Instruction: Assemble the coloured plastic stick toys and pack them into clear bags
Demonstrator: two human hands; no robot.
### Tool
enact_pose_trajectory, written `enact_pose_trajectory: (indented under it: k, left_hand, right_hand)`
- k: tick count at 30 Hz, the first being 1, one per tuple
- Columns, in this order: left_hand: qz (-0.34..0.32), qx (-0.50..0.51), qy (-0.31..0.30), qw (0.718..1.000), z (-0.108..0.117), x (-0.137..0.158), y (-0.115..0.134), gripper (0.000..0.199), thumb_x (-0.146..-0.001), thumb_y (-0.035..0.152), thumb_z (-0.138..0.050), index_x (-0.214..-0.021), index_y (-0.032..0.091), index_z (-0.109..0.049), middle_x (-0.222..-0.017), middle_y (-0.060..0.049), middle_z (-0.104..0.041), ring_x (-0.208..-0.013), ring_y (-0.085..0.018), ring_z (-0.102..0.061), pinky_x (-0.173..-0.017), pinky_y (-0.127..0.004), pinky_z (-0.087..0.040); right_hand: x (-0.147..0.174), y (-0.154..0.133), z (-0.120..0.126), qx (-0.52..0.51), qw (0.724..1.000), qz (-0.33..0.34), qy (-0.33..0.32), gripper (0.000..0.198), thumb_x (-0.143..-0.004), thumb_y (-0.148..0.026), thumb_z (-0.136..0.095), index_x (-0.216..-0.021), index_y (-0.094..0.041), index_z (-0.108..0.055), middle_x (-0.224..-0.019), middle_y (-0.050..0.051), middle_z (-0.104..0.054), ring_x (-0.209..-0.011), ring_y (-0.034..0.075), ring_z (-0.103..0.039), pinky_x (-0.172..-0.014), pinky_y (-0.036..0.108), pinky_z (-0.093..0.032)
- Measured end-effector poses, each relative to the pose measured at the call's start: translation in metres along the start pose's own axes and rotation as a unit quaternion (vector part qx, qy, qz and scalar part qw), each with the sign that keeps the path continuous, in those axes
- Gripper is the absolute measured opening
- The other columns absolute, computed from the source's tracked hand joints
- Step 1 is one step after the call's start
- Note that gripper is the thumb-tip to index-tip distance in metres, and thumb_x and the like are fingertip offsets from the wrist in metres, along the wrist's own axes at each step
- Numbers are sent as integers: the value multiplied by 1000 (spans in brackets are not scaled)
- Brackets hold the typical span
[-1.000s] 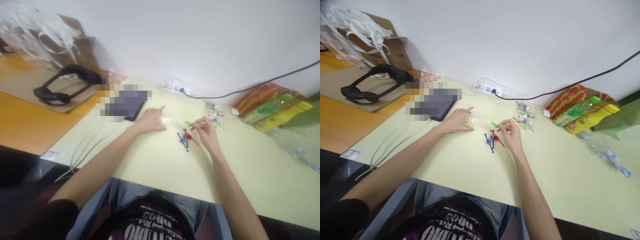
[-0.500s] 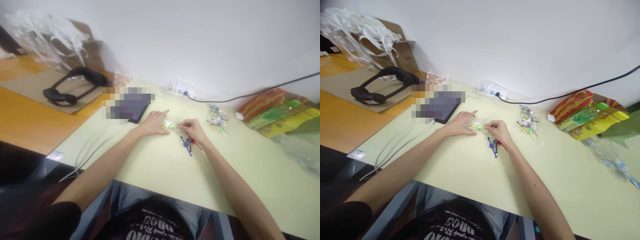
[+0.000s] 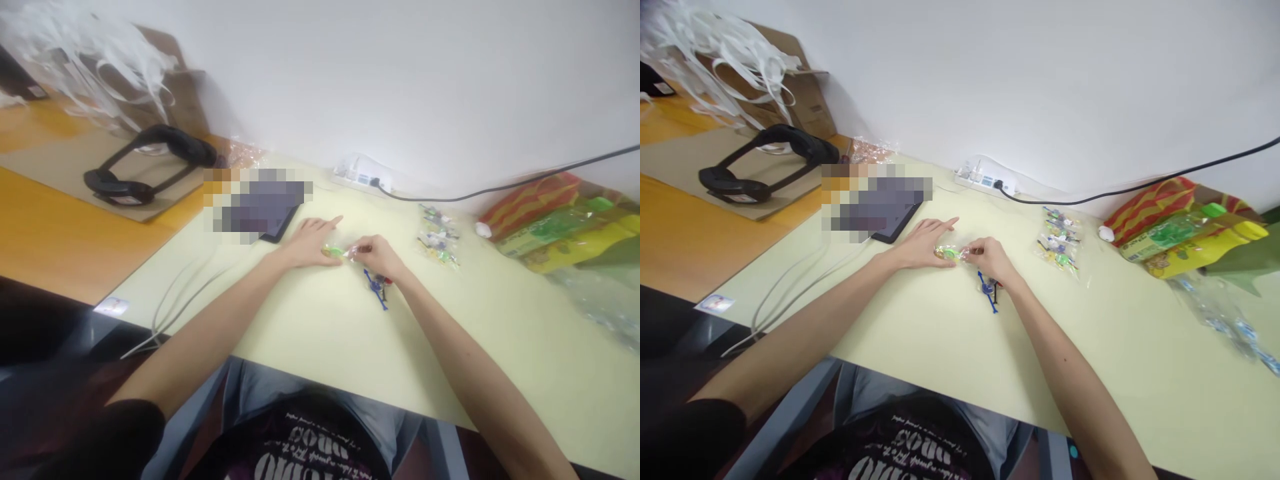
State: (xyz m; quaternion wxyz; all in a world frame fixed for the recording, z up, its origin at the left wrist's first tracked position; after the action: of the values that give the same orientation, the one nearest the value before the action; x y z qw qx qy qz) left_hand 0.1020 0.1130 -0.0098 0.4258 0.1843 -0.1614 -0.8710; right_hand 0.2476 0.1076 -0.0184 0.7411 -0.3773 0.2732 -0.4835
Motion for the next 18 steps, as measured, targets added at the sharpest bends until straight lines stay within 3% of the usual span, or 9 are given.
enact_pose_trajectory:
  k: [4, 8, 12, 15, 18]
  left_hand:
    - [2, -4, -1, 1000, -1, 0, -1, 116, -73, 69, -75, -167, 28, -23, -150, -9, -57, -143, -37, -42, -123, -49, -27]
    - [4, -4, 0, 1000, -1, 0, -2, 116, -73, 70, -75, -168, 29, -22, -150, -9, -57, -144, -37, -41, -123, -49, -26]
    - [4, 0, 2, 1000, -1, 0, -2, 114, -74, 69, -75, -167, 28, -24, -149, -9, -58, -142, -38, -42, -124, -49, -25]
    - [2, -1, 2, 1000, -2, 0, -2, 115, -73, 70, -75, -167, 27, -24, -149, -9, -58, -142, -38, -42, -124, -49, -25]
    - [0, -2, 2, 1000, -2, 0, -2, 114, -74, 70, -73, -167, 28, -23, -149, -8, -58, -143, -37, -41, -124, -48, -26]
  right_hand:
    - [2, -13, 6, 13, 999, 12, -43, 22, -83, -28, -67, -96, -20, -84, -100, 5, -82, -89, 26, -72, -87, 39, -55]
    - [24, -24, 45, 50, 998, 18, 19, 24, -93, -34, -62, -99, -24, -83, -107, 6, -81, -99, 28, -72, -91, 42, -54]
    - [74, -21, 77, 153, 986, -19, 66, 30, -95, -49, -64, -105, -25, -79, -105, 8, -79, -90, 28, -70, -80, 42, -53]
    - [114, -6, 83, 191, 976, -75, 76, 45, -84, -60, -77, -110, -24, -74, -99, 9, -77, -82, 27, -68, -71, 40, -52]
    - [138, 11, 71, 180, 976, -103, 62, 40, -88, -60, -72, -105, -24, -74, -96, 9, -77, -80, 27, -69, -68, 39, -52]
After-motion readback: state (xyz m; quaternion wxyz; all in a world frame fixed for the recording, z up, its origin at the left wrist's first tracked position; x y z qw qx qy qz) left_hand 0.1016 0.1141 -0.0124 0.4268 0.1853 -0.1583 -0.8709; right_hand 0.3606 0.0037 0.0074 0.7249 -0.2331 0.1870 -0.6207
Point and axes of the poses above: each hand's wrist, its own x-axis away from the middle knuckle, its own z-axis out of the back of the hand, y = z × x, the point moved 10 cm from there along -x, towards the middle knuckle
